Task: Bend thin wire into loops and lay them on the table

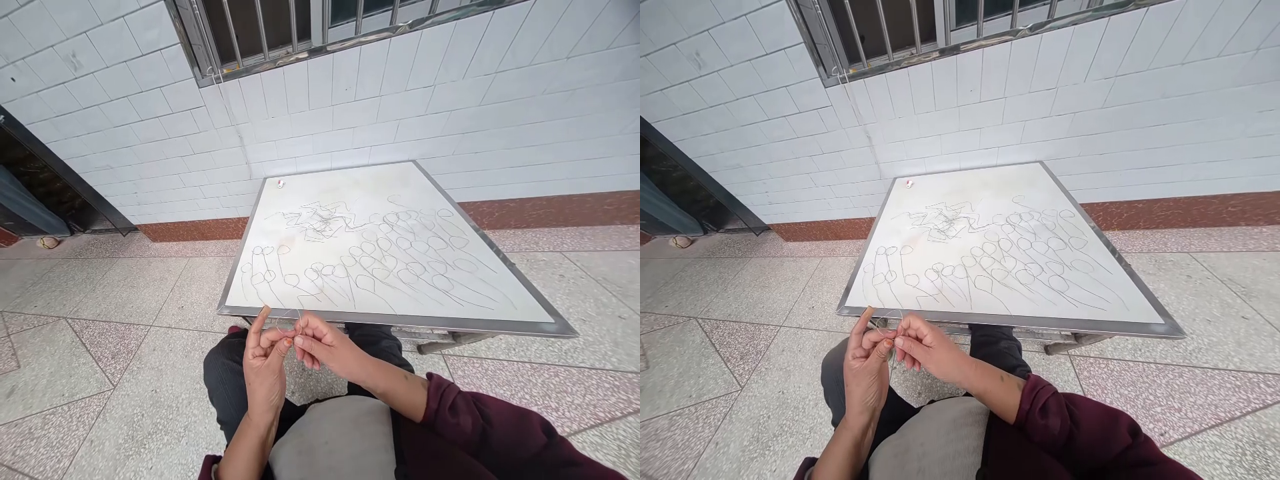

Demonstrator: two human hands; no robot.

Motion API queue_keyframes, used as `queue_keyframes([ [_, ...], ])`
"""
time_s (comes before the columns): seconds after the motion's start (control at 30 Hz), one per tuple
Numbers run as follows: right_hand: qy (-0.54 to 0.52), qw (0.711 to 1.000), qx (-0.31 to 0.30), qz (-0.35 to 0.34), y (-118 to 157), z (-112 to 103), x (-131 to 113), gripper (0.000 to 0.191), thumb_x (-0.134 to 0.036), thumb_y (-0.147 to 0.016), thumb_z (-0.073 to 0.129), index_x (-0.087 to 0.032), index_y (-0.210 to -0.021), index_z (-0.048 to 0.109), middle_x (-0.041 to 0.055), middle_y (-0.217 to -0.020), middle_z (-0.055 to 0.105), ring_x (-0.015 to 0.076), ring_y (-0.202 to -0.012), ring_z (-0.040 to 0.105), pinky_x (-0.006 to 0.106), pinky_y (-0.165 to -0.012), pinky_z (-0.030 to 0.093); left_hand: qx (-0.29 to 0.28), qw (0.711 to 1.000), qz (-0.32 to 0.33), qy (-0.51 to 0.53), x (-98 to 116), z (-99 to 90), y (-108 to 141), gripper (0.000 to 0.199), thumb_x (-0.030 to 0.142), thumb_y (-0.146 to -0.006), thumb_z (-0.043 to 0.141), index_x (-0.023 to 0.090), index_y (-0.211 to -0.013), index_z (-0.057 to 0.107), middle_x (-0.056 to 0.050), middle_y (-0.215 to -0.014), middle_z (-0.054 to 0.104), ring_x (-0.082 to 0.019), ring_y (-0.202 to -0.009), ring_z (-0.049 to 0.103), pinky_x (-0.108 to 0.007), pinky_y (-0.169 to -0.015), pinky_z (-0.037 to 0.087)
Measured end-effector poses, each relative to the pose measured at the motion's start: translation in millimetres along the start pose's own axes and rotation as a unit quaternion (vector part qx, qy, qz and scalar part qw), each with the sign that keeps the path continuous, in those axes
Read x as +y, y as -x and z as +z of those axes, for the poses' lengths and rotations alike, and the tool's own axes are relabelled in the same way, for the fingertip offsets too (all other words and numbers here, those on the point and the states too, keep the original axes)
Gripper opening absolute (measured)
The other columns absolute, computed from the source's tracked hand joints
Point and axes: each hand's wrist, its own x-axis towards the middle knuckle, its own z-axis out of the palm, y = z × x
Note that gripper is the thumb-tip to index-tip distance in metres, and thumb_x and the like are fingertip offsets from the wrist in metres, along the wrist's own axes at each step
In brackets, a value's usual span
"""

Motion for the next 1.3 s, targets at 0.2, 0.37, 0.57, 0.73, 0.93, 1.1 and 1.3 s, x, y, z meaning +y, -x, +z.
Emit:
queue_keyframes([
  [0.2, -0.051, 0.999, -0.007, 0.011, -3, 5, -1, 0.029, -0.046, -0.087, 0.058, -0.02, -0.09, 0.045, -0.0042, -0.069, 0.059, 0.006, -0.051, 0.051, 0.017, -0.046, 0.037, 0.01, 1.0, -0.013, 0.026, 3, 0.8, 1, 0.059, 0.016, -0.078, 0.07, 0.027, -0.131, 0.049, 0.004, -0.078, 0.069, -0.008, -0.066, 0.061, -0.026, -0.078, 0.049],
  [0.37, -0.07, 0.997, -0.037, 0.014, -1, 4, -3, 0.026, -0.042, -0.088, 0.058, -0.02, -0.089, 0.046, -0.0044, -0.068, 0.059, 0.006, -0.053, 0.051, 0.018, -0.048, 0.037, -0.012, 0.999, -0.027, 0.035, 5, -3.6, 1, 0.062, 0.017, -0.076, 0.072, 0.027, -0.132, 0.049, 0.004, -0.076, 0.068, -0.009, -0.07, 0.062, -0.026, -0.081, 0.049],
  [0.57, -0.065, 0.994, -0.085, 0.015, 2, 2, -3, 0.024, -0.041, -0.09, 0.057, -0.019, -0.091, 0.046, -0.0038, -0.068, 0.059, 0.0062, -0.053, 0.05, 0.019, -0.05, 0.039, -0.058, 0.998, -0.007, 0.025, 9, -12.0, 1, 0.063, 0.019, -0.071, 0.077, 0.027, -0.128, 0.053, 0.004, -0.068, 0.065, -0.011, -0.07, 0.06, -0.025, -0.074, 0.051],
  [0.73, -0.049, 0.996, -0.076, -0.009, 2, 2, -3, 0.027, -0.043, -0.09, 0.056, -0.018, -0.093, 0.05, 0.0008, -0.083, 0.061, 0.0092, -0.072, 0.057, 0.026, -0.07, 0.047, -0.073, 0.997, 0.008, -0.029, 14, -16.0, 1, 0.057, 0.018, -0.072, 0.076, 0.027, -0.124, 0.056, 0.004, -0.068, 0.066, -0.012, -0.069, 0.06, -0.027, -0.071, 0.052],
  [0.93, -0.027, 0.999, -0.032, -0.001, 2, 7, -4, 0.033, -0.052, -0.09, 0.051, -0.019, -0.093, 0.049, -0.0018, -0.076, 0.057, 0.01, -0.068, 0.057, 0.027, -0.065, 0.048, -0.063, 0.995, 0.032, -0.069, 16, -18.8, 3, 0.055, 0.016, -0.073, 0.075, 0.028, -0.123, 0.057, 0.003, -0.067, 0.066, -0.015, -0.085, 0.061, -0.032, -0.086, 0.048],
  [1.1, -0.038, 0.999, -0.029, 0.018, 2, 10, -9, 0.033, -0.051, -0.088, 0.054, -0.02, -0.088, 0.047, -0.0026, -0.073, 0.056, 0.0094, -0.064, 0.055, 0.026, -0.062, 0.048, -0.053, 0.996, 0.042, -0.063, 16, -14.1, 7, 0.052, 0.015, -0.073, 0.074, 0.028, -0.12, 0.059, 0.004, -0.068, 0.066, -0.014, -0.082, 0.062, -0.032, -0.086, 0.049],
  [1.3, -0.018, 0.999, -0.024, 0.022, 5, 9, -9, 0.023, -0.043, -0.091, 0.051, -0.022, -0.094, 0.045, -0.0041, -0.073, 0.053, 0.0081, -0.06, 0.052, 0.025, -0.059, 0.047, -0.066, 0.997, -0.001, -0.034, 14, -9.3, 13, 0.049, 0.017, -0.075, 0.073, 0.029, -0.121, 0.058, 0.004, -0.07, 0.068, -0.011, -0.068, 0.063, -0.028, -0.076, 0.052],
])
